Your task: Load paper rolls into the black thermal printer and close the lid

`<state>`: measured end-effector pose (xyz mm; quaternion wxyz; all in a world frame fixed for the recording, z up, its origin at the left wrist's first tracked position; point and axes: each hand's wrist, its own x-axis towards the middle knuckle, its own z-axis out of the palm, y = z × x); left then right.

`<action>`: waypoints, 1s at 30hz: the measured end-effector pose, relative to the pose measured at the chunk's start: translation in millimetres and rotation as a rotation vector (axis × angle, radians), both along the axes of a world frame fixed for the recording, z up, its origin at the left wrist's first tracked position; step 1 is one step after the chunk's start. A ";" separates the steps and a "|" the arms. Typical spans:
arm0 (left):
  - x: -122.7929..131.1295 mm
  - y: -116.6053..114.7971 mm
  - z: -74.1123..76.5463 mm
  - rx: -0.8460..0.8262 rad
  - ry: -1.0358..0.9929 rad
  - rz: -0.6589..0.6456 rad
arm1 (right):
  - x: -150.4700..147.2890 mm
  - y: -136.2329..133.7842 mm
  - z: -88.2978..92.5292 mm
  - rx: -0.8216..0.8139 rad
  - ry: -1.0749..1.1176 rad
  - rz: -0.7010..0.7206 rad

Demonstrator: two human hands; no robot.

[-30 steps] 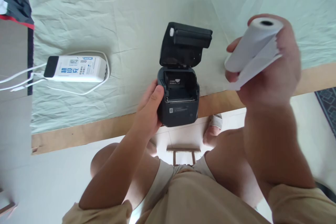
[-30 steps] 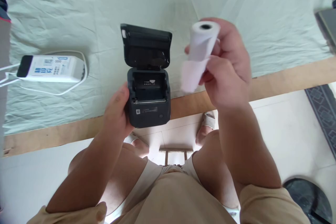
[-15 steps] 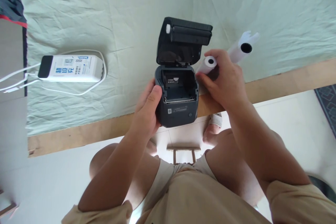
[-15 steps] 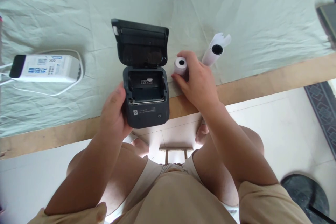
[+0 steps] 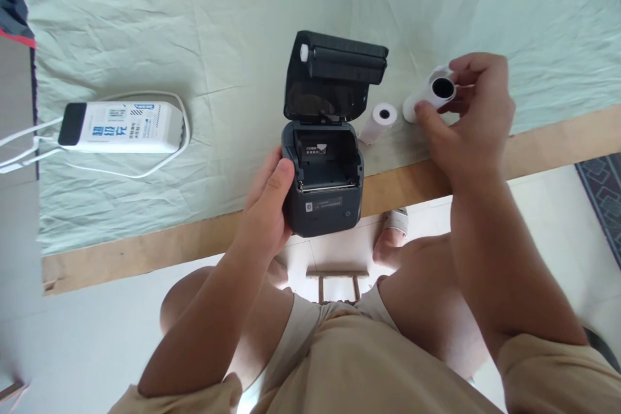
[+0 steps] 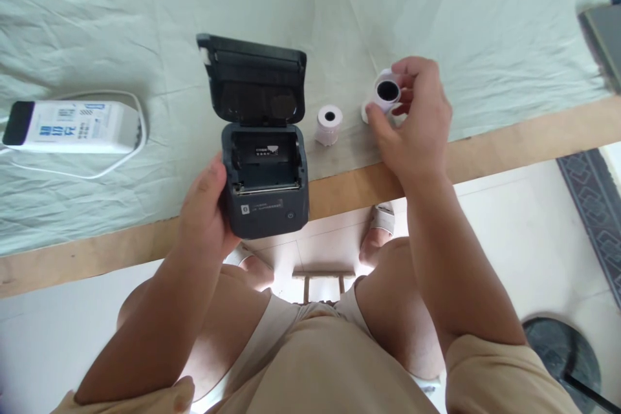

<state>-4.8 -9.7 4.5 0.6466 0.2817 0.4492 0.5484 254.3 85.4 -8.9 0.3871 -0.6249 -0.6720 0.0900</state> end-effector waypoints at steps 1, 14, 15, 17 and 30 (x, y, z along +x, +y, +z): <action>0.1 -0.2 -0.2 0.003 -0.002 -0.003 | -1.9 -2.5 0.3 0.000 0.011 0.049; -2.5 -0.8 -5.1 0.038 0.005 -0.038 | 1.8 -4.5 -9.6 0.054 -0.070 0.093; -2.5 -0.8 -5.0 0.036 0.011 -0.038 | 2.2 -4.9 -9.5 0.048 -0.049 0.092; -2.3 -0.6 -4.5 0.035 0.011 -0.041 | 2.4 -6.5 -8.2 0.028 -0.009 0.131; -3.6 -0.5 -5.0 -0.007 -0.002 -0.029 | -4.1 -10.2 12.9 0.204 0.173 0.117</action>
